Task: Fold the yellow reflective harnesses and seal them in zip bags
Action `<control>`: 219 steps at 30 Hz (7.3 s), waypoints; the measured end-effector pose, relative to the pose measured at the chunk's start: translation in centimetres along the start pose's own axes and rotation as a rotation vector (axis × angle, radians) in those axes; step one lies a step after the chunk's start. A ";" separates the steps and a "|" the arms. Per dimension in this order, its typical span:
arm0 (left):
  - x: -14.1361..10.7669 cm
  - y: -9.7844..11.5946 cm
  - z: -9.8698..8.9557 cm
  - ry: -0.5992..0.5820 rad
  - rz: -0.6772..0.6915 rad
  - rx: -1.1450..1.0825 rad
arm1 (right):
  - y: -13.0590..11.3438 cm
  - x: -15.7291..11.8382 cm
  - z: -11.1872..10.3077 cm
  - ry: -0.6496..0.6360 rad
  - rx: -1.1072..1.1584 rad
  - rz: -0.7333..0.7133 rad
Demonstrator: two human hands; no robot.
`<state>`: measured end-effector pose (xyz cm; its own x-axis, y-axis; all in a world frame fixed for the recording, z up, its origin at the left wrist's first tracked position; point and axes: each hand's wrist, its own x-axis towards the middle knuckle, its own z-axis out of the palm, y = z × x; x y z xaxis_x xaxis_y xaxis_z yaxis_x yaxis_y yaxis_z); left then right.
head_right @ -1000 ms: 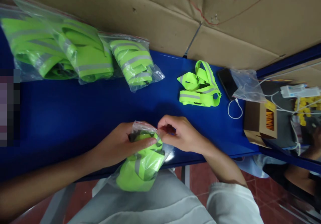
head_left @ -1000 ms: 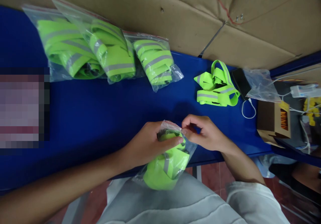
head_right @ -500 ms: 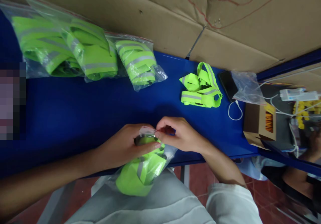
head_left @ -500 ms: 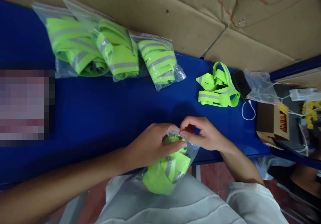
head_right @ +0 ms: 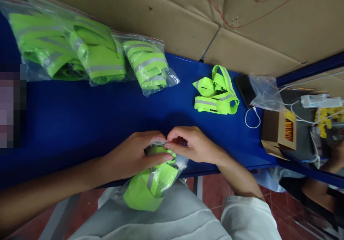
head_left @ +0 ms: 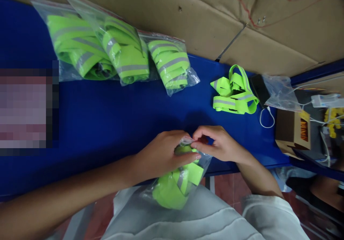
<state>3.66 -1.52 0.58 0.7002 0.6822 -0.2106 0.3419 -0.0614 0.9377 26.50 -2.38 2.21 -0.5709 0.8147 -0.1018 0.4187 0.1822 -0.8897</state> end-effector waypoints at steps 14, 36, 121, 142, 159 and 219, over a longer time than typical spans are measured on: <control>-0.1 0.2 0.4 0.014 0.015 0.047 | -0.2 0.4 1.2 0.073 0.024 -0.019; -0.9 0.0 0.4 0.086 -0.002 -0.036 | -0.5 0.5 1.4 0.256 0.170 -0.041; 1.3 -1.1 -2.6 0.368 0.027 -0.202 | -2.4 -1.5 -2.5 0.091 -0.351 -0.316; -0.1 -0.2 -3.7 0.541 0.469 0.649 | 0.7 -0.6 -0.7 0.045 -0.750 -0.277; 0.2 -0.8 -3.3 0.367 0.227 0.911 | 0.4 -1.6 -2.7 0.347 -1.081 -0.269; 0.3 -1.3 -2.0 0.352 0.375 0.652 | 0.4 0.3 0.0 0.193 -0.733 -0.049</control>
<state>2.22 0.22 -0.19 0.6400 0.7140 0.2839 0.4954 -0.6659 0.5578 26.49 -2.09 1.81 -0.4953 0.8659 0.0702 0.7965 0.4849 -0.3611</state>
